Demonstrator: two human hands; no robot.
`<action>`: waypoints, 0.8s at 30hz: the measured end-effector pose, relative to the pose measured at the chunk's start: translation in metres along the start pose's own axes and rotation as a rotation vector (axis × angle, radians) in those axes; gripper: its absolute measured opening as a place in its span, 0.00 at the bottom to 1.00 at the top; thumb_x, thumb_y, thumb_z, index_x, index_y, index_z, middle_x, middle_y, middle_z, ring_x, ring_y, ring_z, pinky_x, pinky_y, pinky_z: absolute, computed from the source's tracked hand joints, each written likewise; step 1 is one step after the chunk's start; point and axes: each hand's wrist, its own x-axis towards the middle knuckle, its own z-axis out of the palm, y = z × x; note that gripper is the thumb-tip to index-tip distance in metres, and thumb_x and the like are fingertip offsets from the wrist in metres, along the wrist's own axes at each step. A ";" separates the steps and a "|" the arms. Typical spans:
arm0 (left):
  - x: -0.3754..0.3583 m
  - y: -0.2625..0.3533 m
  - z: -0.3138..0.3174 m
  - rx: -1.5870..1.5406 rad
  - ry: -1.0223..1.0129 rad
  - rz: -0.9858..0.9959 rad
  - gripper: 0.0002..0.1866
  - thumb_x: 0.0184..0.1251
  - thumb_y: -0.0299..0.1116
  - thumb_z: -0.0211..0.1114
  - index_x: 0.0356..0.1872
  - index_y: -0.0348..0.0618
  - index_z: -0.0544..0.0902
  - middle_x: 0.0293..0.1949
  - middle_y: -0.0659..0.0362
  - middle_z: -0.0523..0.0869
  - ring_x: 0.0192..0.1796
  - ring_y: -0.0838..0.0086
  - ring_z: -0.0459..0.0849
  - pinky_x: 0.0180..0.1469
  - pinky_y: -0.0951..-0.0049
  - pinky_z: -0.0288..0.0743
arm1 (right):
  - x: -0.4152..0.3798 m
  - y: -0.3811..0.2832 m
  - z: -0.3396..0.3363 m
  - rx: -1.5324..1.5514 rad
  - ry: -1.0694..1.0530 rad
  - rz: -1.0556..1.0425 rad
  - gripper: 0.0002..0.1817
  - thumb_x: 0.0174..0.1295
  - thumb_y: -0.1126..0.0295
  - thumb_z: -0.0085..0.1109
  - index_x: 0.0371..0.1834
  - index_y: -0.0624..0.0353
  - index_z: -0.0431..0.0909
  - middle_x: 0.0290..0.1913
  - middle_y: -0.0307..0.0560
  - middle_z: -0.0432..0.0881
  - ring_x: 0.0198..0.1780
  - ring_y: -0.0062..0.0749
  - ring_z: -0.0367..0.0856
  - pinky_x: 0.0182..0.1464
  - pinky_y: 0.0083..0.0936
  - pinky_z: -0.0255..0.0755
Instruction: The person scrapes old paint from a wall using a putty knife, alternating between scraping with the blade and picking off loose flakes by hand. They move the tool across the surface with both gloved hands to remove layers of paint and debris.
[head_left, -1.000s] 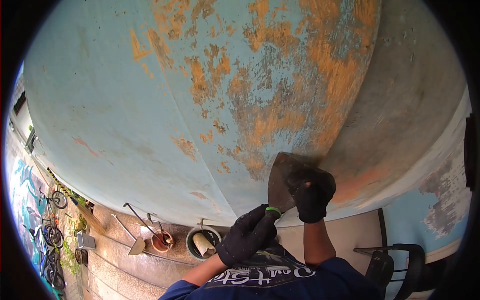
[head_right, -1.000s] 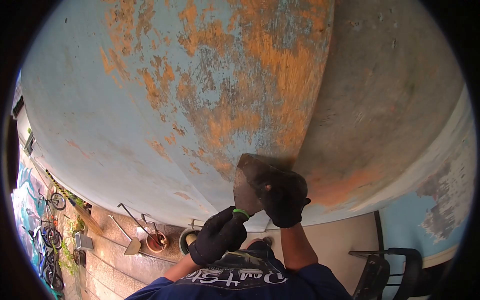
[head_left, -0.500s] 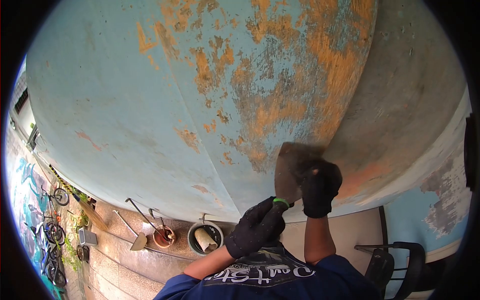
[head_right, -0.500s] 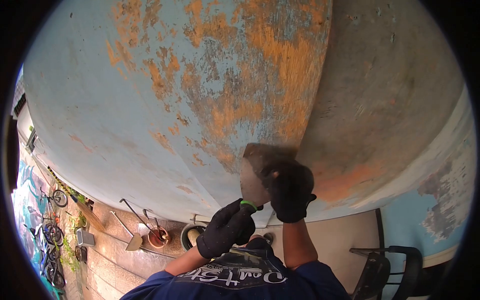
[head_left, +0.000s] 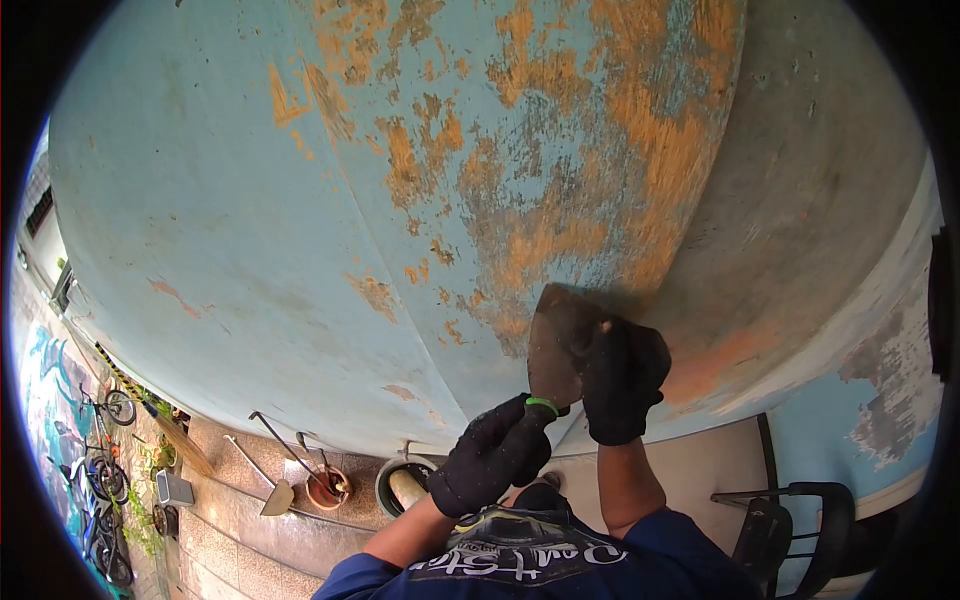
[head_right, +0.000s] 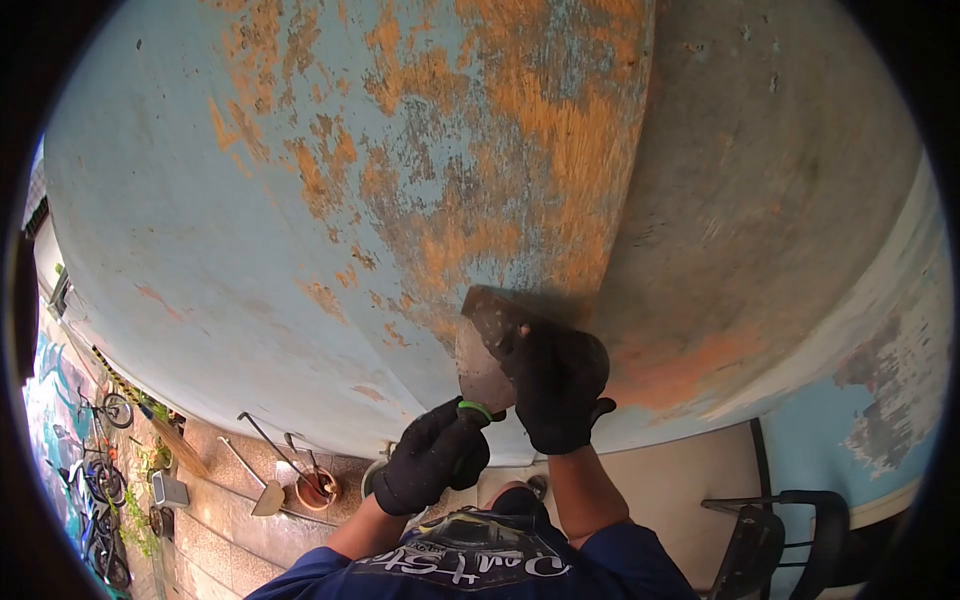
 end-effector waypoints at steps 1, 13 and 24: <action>-0.001 -0.002 0.000 -0.002 0.001 -0.006 0.15 0.84 0.38 0.51 0.57 0.36 0.78 0.19 0.65 0.73 0.19 0.83 0.67 0.23 0.79 0.58 | 0.003 -0.004 -0.001 0.073 -0.013 0.090 0.05 0.66 0.73 0.65 0.32 0.62 0.84 0.30 0.48 0.85 0.33 0.38 0.84 0.39 0.32 0.74; -0.006 -0.010 -0.006 -0.117 -0.034 -0.058 0.18 0.85 0.39 0.51 0.62 0.38 0.78 0.21 0.69 0.71 0.22 0.86 0.64 0.26 0.80 0.57 | -0.005 -0.001 0.004 0.065 0.014 0.057 0.07 0.68 0.71 0.65 0.32 0.62 0.85 0.28 0.46 0.85 0.32 0.33 0.84 0.38 0.29 0.74; -0.003 -0.009 -0.015 -0.106 -0.073 -0.083 0.18 0.85 0.39 0.51 0.61 0.37 0.79 0.21 0.68 0.71 0.22 0.86 0.64 0.26 0.80 0.57 | 0.001 -0.004 0.007 0.114 0.012 0.070 0.12 0.69 0.70 0.63 0.29 0.66 0.82 0.25 0.46 0.82 0.27 0.29 0.77 0.34 0.32 0.70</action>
